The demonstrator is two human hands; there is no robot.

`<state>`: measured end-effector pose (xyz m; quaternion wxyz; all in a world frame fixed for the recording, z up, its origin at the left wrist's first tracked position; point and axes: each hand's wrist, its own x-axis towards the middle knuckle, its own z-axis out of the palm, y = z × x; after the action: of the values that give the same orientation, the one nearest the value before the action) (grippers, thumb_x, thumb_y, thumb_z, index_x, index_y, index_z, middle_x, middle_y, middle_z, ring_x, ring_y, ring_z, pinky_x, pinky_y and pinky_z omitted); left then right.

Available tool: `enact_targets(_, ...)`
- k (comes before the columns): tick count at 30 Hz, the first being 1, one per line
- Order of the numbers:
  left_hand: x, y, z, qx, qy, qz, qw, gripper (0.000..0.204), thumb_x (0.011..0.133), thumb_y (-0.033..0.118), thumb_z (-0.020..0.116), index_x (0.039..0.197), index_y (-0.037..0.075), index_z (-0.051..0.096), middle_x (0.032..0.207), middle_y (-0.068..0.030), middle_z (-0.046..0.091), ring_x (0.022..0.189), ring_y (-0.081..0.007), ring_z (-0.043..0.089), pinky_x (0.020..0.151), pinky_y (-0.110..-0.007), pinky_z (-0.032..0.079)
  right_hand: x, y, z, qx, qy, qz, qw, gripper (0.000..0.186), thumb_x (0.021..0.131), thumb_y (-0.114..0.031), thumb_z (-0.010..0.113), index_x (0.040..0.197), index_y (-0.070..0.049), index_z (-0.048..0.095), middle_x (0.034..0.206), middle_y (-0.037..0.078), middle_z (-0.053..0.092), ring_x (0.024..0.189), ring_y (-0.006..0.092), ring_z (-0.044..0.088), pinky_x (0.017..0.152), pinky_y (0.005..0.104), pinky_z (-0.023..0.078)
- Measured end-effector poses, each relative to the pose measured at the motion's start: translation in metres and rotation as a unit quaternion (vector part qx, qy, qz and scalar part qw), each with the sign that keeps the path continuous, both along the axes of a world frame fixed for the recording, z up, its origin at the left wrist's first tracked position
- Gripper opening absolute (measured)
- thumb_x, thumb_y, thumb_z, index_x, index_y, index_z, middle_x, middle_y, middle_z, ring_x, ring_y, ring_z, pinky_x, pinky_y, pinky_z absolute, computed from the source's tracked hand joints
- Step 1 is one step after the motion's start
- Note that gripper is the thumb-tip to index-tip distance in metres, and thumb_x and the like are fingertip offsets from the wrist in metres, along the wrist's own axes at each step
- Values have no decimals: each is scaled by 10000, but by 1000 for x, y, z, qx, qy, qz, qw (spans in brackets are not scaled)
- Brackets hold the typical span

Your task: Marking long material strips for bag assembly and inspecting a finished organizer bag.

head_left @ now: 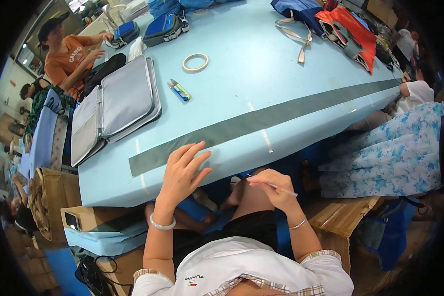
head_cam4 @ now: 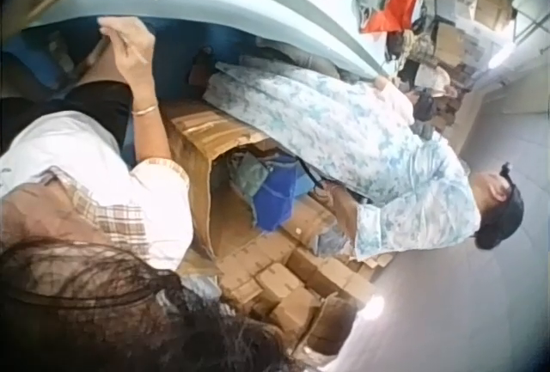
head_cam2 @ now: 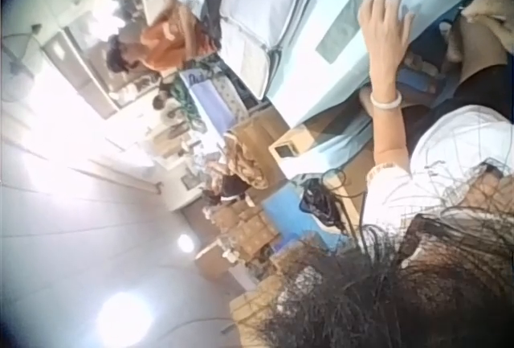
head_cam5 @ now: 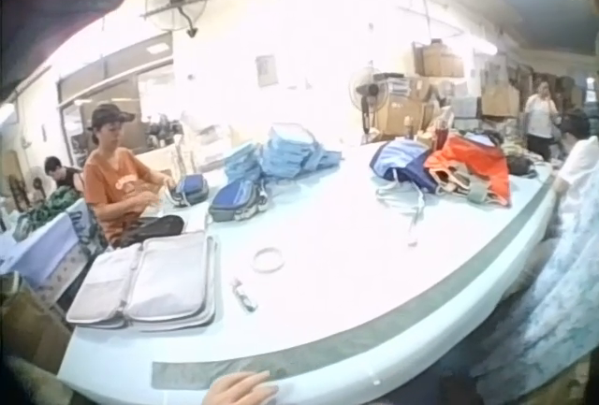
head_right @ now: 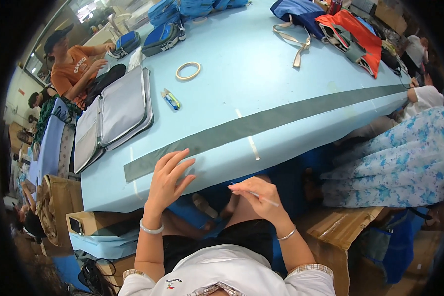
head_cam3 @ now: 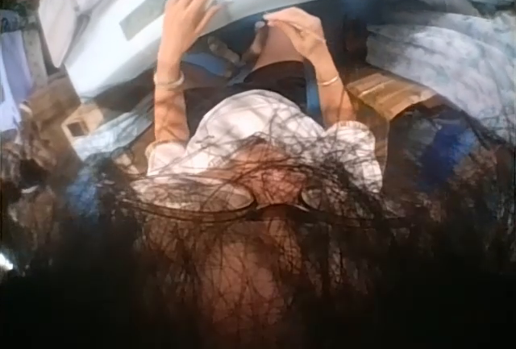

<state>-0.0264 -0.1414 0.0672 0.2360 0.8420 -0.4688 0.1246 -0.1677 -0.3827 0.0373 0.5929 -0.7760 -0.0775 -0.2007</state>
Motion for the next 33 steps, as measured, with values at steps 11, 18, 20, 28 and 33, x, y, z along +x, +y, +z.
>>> enact_targets(11, -34, 34, 15, -105, 20, 20, 994, 328, 756, 59, 778, 1076, 76, 709, 1093, -74, 684, 982, -281, 629, 843, -390, 504, 82, 63, -10, -113, -173, -32, 978, 243, 862, 73, 623, 1070, -37, 681, 953, 122, 695, 850, 277, 673, 715, 337, 538)
enact_targets(18, -65, 37, 59, -331, 208, -249, 886, 208, 782, 82, 769, 986, 47, 746, 869, -61, 699, 765, -228, 658, 663, -355, 508, 96, 81, -32, -219, -196, -108, 950, 398, 760, 94, 656, 1105, -103, 676, 940, 87, 684, 861, 281, 665, 717, 369, 537)
enact_targets(20, -73, 29, 66, -419, 306, -393, 759, 188, 894, 207, 712, 949, 32, 752, 824, -70, 696, 694, -218, 656, 608, -346, 500, 99, 82, -35, -228, -235, -132, 936, 407, 748, 83, 663, 1109, -104, 675, 927, 68, 684, 839, 268, 666, 717, 361, 535)
enact_targets(28, -76, 4, 89, -422, 396, -655, 486, 282, 924, 301, 647, 900, 37, 742, 744, -41, 632, 621, -197, 591, 563, -338, 438, 99, 86, -38, -240, -235, -150, 930, 393, 757, 83, 670, 1109, -92, 664, 932, 72, 678, 831, 276, 665, 718, 364, 538)
enact_targets(33, -81, -5, 96, -394, 405, -708, 424, 354, 943, 360, 605, 870, 40, 736, 695, -23, 592, 576, -183, 550, 535, -333, 400, 100, 89, -39, -250, -259, -171, 917, 376, 768, 66, 683, 1111, -86, 658, 942, 88, 674, 823, 286, 663, 715, 365, 540)
